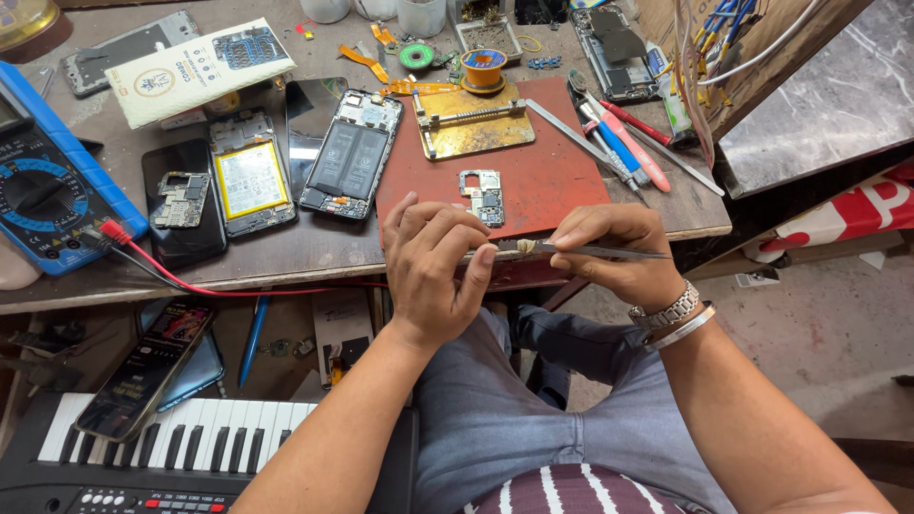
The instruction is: The person sits at a repair workbench and cleans a disassembled phone motherboard, holding the board steady with one hand while scrubbing its surface with a small brush-like tool. They occasionally reposition the board and use tweezers, with other disassembled phones, a multimeter, and repair tools on the bench.
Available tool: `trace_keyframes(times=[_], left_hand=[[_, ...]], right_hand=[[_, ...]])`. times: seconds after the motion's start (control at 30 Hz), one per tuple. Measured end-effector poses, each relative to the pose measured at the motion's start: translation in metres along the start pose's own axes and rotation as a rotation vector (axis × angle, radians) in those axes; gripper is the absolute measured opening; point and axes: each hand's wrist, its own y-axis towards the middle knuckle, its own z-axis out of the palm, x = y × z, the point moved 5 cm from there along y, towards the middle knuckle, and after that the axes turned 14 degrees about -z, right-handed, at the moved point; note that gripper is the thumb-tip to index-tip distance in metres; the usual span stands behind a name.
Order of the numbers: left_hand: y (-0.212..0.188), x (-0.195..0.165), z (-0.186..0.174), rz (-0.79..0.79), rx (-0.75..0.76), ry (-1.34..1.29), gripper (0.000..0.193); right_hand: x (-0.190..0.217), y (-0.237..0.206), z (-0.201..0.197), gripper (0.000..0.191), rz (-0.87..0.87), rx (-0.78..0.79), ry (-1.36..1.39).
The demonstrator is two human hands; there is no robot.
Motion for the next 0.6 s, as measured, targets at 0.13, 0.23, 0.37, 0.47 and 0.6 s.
trace_keyframes(times=[0.13, 0.23, 0.37, 0.47, 0.6], left_hand=[[0.0003, -0.0008, 0.0011, 0.028, -0.012, 0.033, 0.016], [-0.0011, -0.0007, 0.0014, 0.023, -0.015, 0.032, 0.011], [-0.0031, 0.0008, 0.0017, 0.012, -0.008, 0.016, 0.009], [-0.0030, 0.0022, 0.0023, 0.000, -0.016, 0.011, 0.010], [-0.0023, 0.0025, 0.0031, 0.007, -0.021, 0.016, 0.015]], right_hand=[[0.0037, 0.0023, 0.0017, 0.021, -0.027, 0.023, -0.027], [0.0036, 0.0021, 0.0032, 0.021, -0.010, 0.018, -0.001], [0.0029, 0.0001, 0.0029, 0.021, -0.014, 0.006, 0.003], [0.0015, -0.0014, 0.0016, 0.022, 0.003, -0.012, 0.025], [-0.0009, -0.0027, 0.0014, 0.023, 0.004, -0.014, 0.019]])
